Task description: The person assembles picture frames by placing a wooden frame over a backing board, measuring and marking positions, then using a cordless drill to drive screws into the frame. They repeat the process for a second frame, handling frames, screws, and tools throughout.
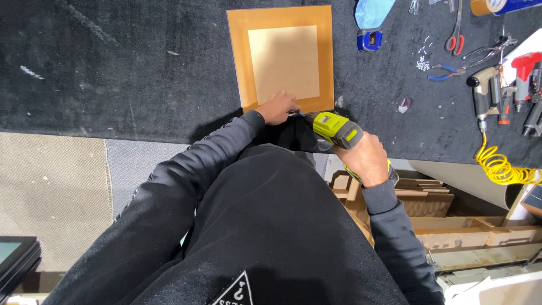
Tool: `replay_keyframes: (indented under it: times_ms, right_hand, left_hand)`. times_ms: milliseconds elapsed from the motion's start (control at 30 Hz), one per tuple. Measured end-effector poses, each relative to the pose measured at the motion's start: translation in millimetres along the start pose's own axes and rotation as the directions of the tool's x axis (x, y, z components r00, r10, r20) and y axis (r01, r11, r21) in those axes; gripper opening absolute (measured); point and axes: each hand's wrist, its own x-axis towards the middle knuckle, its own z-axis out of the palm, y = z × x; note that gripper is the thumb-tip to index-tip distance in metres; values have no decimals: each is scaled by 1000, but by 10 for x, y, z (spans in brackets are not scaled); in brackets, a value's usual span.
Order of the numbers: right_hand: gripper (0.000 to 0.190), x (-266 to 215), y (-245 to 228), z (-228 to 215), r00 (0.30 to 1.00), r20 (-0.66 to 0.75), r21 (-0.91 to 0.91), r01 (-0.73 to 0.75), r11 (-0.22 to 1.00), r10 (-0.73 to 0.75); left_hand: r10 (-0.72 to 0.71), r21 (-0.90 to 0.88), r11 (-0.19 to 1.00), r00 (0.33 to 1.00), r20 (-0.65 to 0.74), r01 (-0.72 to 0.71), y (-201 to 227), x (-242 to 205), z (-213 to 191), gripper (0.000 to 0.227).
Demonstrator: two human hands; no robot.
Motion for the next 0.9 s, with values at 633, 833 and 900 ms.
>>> replay_keyframes:
  times_ms: [633,833,900]
  right_hand:
    - [57,-53,-149,-82,989,105,-65,111,992,-103]
    - [53,55,-68,-43,986,120,-88,123,988,-112]
    - [54,76,-91,-54,988,122,-82,101,991,-91]
  left_hand:
    - [-17,258,956,902,-431,142,56,-141,26,60]
    - [-67,216,962,908,-413,169,186,-211,-101,54]
    - [-72,213,962,910,-408,172,227,-231,-151,53]
